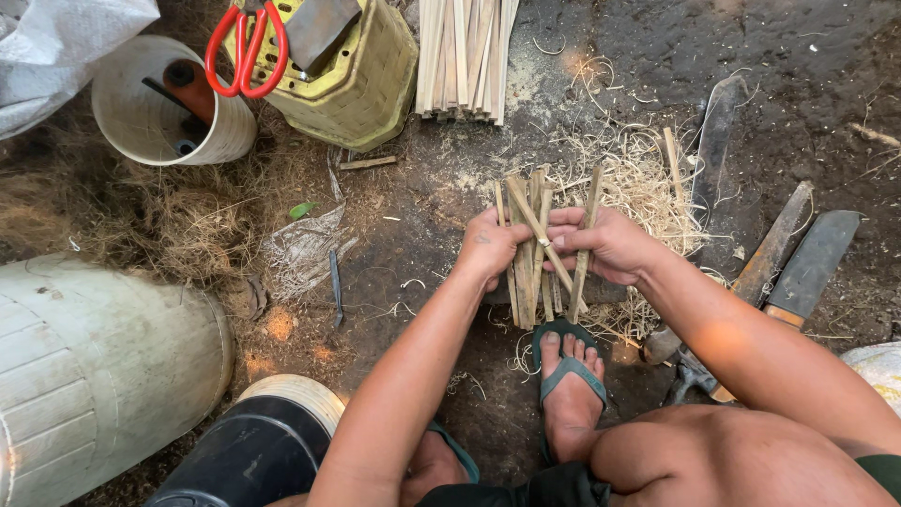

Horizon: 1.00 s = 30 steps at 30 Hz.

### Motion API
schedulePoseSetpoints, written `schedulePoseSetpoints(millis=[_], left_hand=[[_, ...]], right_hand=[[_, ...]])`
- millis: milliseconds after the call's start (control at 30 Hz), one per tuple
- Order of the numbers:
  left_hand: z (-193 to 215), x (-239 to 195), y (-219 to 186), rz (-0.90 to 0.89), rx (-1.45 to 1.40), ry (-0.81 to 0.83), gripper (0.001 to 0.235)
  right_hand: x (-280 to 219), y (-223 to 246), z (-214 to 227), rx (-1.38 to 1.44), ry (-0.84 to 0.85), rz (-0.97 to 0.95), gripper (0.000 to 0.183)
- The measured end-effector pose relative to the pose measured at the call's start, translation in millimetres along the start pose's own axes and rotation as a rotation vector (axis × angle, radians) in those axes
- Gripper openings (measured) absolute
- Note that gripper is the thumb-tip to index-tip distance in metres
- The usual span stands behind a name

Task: The person sharpens small wooden sticks one by one using a knife on a metal block, then gathers and stacks the finished sticks. The person also picks up and organizes additional sticks from the surrounding area.

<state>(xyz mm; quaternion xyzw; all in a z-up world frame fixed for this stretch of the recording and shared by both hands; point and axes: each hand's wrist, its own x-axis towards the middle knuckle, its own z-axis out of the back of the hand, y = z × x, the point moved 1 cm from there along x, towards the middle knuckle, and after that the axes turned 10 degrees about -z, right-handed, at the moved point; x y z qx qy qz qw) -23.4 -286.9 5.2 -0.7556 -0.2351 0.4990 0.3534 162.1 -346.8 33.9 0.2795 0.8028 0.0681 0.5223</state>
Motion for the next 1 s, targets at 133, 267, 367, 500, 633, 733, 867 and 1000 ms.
schedulePoseSetpoints(millis=[133,267,367,500,633,733,867,1000], left_hand=[[-1.5,-0.9,-2.6,-0.016,0.050,-0.025,0.022],[-7.0,-4.0,-7.8,-0.030,0.105,-0.037,0.027],[-8.0,-6.8,-11.4,0.000,0.114,-0.036,0.027],[-4.9,-6.7,-10.7,-0.079,-0.001,0.005,0.028],[2.5,-1.4,-7.2,-0.033,-0.155,0.066,0.024],[8.4,-0.8,-7.8,0.020,-0.189,0.105,0.023],[16.4,-3.6,-14.2,0.023,0.031,0.013,0.020],[18.6,-5.6,-15.6,0.033,0.207,-0.076,0.018]], right_hand=[[2.8,-0.7,-2.3,-0.026,-0.055,-0.020,0.048],[7.6,-8.5,-4.4,-0.160,-0.170,-0.020,0.044],[9.6,-10.8,-4.7,-0.145,-0.231,-0.014,0.038],[6.3,-6.5,-1.8,-0.031,-0.130,0.006,0.035],[-4.2,3.1,4.5,0.072,-0.007,0.042,0.034],[-15.5,9.8,10.1,0.090,0.105,0.104,0.038],[-24.0,14.9,16.4,-0.073,-0.073,0.084,0.036],[-20.1,9.9,16.5,-0.671,-0.579,0.006,0.030]])
